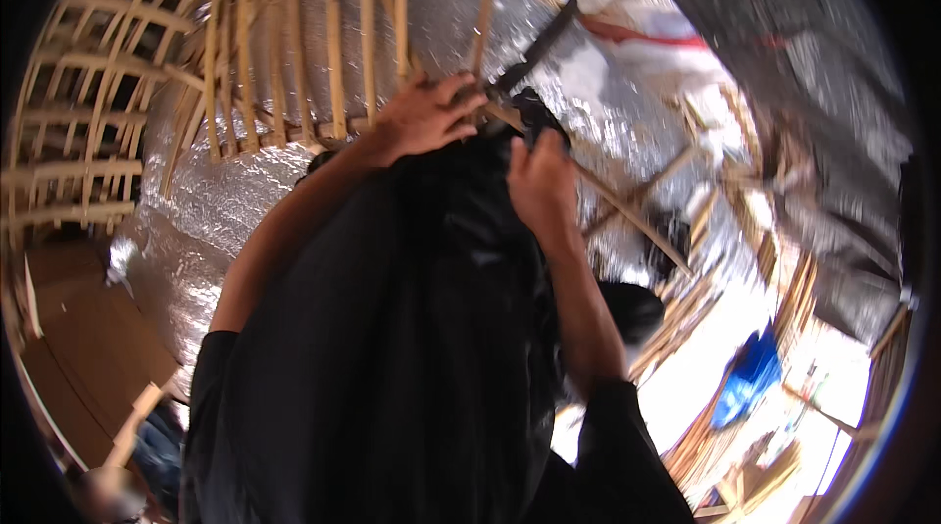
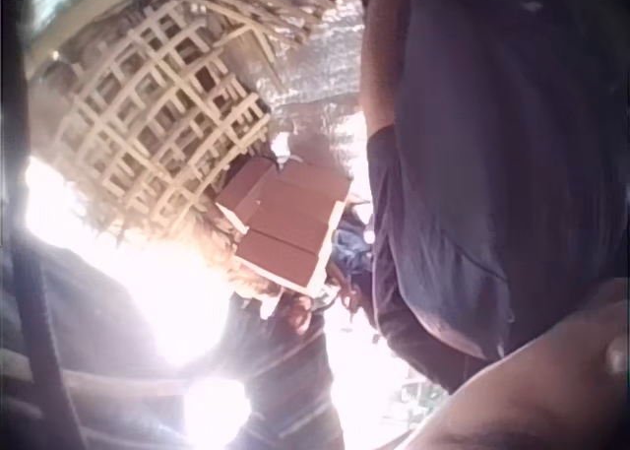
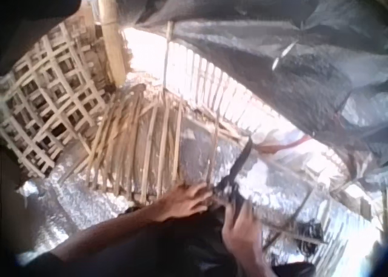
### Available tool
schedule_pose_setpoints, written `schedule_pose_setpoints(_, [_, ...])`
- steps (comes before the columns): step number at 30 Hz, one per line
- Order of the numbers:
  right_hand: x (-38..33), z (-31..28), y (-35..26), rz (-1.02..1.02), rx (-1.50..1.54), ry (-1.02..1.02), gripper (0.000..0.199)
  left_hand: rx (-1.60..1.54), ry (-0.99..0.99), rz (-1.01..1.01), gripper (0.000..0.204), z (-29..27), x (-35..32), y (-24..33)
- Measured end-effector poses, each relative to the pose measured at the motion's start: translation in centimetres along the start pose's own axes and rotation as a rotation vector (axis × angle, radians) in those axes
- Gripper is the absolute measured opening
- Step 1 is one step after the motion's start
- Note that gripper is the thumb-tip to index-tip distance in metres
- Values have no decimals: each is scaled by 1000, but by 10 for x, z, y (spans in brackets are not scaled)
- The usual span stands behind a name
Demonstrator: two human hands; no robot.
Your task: The person secures bamboo slats to a wooden frame using a stapler by hand, handling individual bamboo strips and aligning them with the grid before fastening.
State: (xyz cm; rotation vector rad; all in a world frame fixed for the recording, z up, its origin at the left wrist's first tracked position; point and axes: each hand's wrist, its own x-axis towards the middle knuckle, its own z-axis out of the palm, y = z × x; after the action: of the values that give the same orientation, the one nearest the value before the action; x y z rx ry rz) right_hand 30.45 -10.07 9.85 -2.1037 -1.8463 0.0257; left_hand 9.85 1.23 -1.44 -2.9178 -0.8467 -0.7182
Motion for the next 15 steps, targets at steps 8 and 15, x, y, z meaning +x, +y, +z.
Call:
schedule_pose_setpoints(8, [13,1,-40,161,-31,-252,32,-61,2,-9,58,-28,4,-27])
schedule_pose_setpoints(15, [-49,-24,-26,160,415,465,37,-25,-136,2,58,0,-10,25])
